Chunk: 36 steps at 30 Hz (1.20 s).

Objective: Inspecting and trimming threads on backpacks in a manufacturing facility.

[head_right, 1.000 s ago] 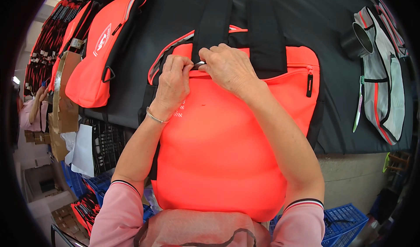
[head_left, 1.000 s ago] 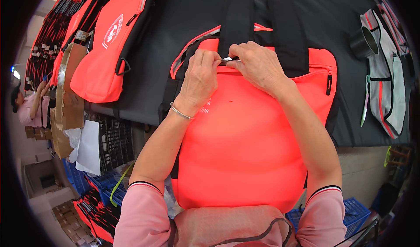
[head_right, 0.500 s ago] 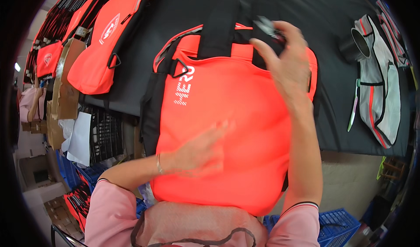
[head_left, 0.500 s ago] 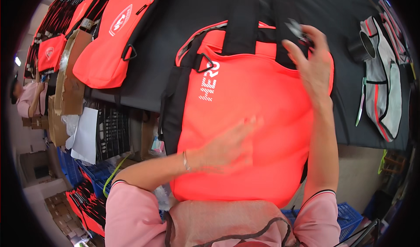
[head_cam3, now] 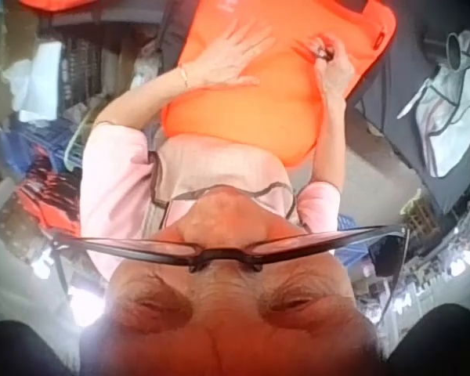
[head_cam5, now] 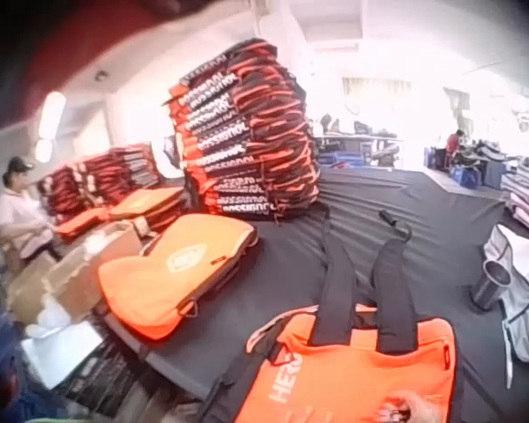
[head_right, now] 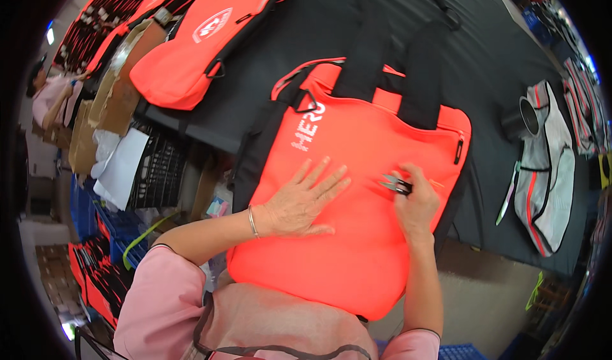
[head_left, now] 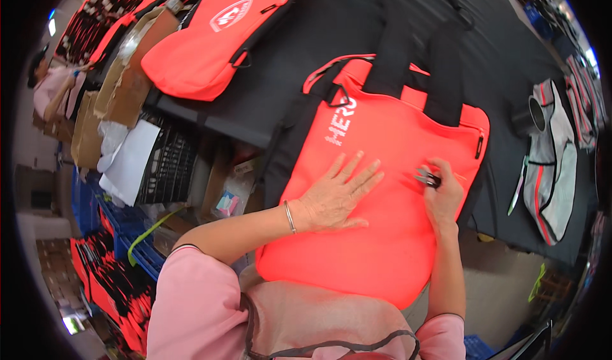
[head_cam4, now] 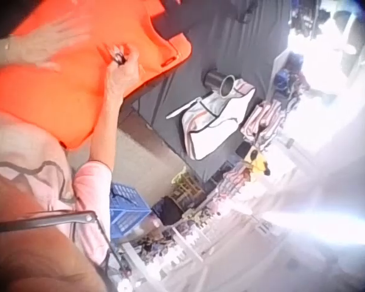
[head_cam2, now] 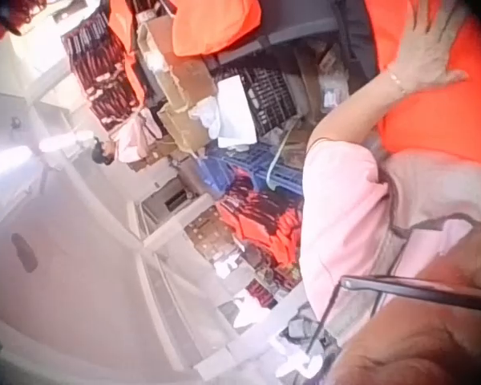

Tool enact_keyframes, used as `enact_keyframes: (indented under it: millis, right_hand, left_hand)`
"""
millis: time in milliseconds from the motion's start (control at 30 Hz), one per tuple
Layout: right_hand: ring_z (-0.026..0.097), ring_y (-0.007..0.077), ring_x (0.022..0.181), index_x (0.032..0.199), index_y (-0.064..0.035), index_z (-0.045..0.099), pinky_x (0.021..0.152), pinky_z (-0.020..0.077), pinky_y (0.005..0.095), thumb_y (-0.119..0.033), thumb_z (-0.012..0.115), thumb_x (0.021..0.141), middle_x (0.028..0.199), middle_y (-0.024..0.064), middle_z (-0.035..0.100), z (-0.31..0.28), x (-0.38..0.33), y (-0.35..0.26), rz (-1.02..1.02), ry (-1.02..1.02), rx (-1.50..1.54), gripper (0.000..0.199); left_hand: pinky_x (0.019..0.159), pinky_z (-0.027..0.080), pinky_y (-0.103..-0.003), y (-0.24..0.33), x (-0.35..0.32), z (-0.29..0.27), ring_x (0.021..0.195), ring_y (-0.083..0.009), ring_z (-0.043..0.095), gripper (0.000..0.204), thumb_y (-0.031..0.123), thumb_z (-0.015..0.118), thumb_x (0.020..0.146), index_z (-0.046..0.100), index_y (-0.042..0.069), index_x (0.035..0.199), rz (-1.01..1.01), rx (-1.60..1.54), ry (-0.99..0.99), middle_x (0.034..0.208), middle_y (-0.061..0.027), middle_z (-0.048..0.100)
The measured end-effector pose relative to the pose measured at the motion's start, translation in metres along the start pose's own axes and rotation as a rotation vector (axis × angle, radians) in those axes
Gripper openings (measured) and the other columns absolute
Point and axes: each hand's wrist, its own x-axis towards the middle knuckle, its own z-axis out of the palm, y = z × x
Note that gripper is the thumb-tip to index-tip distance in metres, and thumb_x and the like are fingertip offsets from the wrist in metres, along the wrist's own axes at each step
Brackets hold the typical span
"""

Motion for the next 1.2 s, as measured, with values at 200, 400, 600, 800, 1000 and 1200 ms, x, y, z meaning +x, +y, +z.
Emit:
enact_keyframes:
  millis: [200,400,600,800,1000,1200]
  right_hand:
    - [0.048,0.0044,0.061,0.093,-0.0019,0.062,0.055,0.0413,0.0219,-0.001,0.066,0.091,0.067,-0.0006,0.053,-0.002,0.001,-0.002,0.11,0.094,0.338,0.005]
    - [0.051,0.0048,0.064,0.092,-0.0014,0.061,0.06,0.0426,0.0209,-0.002,0.067,0.09,0.068,0.0007,0.056,0.006,0.001,0.003,0.078,0.095,0.271,0.007]
    - [0.051,0.0067,0.063,0.091,-0.0013,0.06,0.057,0.0423,0.0226,-0.002,0.068,0.09,0.068,0.0028,0.056,0.012,0.002,0.012,0.023,0.151,0.168,0.008]
    - [0.051,0.0071,0.061,0.089,-0.0022,0.059,0.056,0.0422,0.023,-0.005,0.069,0.09,0.066,0.0025,0.056,0.01,0.004,0.008,0.021,0.176,0.109,0.01]
    - [0.055,0.0079,0.062,0.089,-0.0024,0.06,0.057,0.044,0.0235,-0.005,0.07,0.09,0.067,0.0036,0.06,0.01,0.002,0.009,0.035,0.181,0.112,0.01]
    - [0.062,0.0093,0.067,0.091,-0.0019,0.06,0.06,0.0472,0.0243,0.0,0.066,0.089,0.07,0.0054,0.064,0.01,0.0,0.02,0.043,0.133,0.102,0.006]
  left_hand:
    - [0.102,0.043,-0.044,-0.024,-0.033,-0.016,0.123,-0.0365,0.052,0.056,0.018,0.069,0.088,0.049,0.005,0.139,-0.119,-0.422,0.346,0.137,-0.0185,0.054]
    - [0.082,0.049,-0.036,-0.087,-0.045,-0.036,0.091,-0.0293,0.06,0.05,0.021,0.071,0.086,0.058,-0.001,0.128,-0.704,-0.219,0.758,0.111,-0.0149,0.063]
    - [0.086,0.049,-0.038,-0.076,-0.048,-0.019,0.097,-0.0338,0.059,0.058,0.009,0.074,0.079,0.052,-0.004,0.132,-0.573,-0.42,0.726,0.105,-0.0181,0.058]
    - [0.075,0.05,-0.033,-0.058,-0.051,0.008,0.087,-0.0276,0.059,0.064,-0.009,0.072,0.074,0.054,-0.001,0.136,-0.448,-0.224,0.926,0.101,-0.015,0.058]
    - [0.077,0.05,-0.032,-0.057,-0.054,0.016,0.087,-0.0274,0.059,0.062,-0.009,0.072,0.074,0.056,-0.002,0.133,-0.426,-0.228,0.957,0.101,-0.0148,0.059]
    - [0.09,0.049,-0.035,-0.059,-0.087,0.017,0.1,-0.0271,0.063,0.051,0.015,0.075,0.082,0.059,0.001,0.129,-0.754,-0.753,0.857,0.115,-0.0126,0.064]
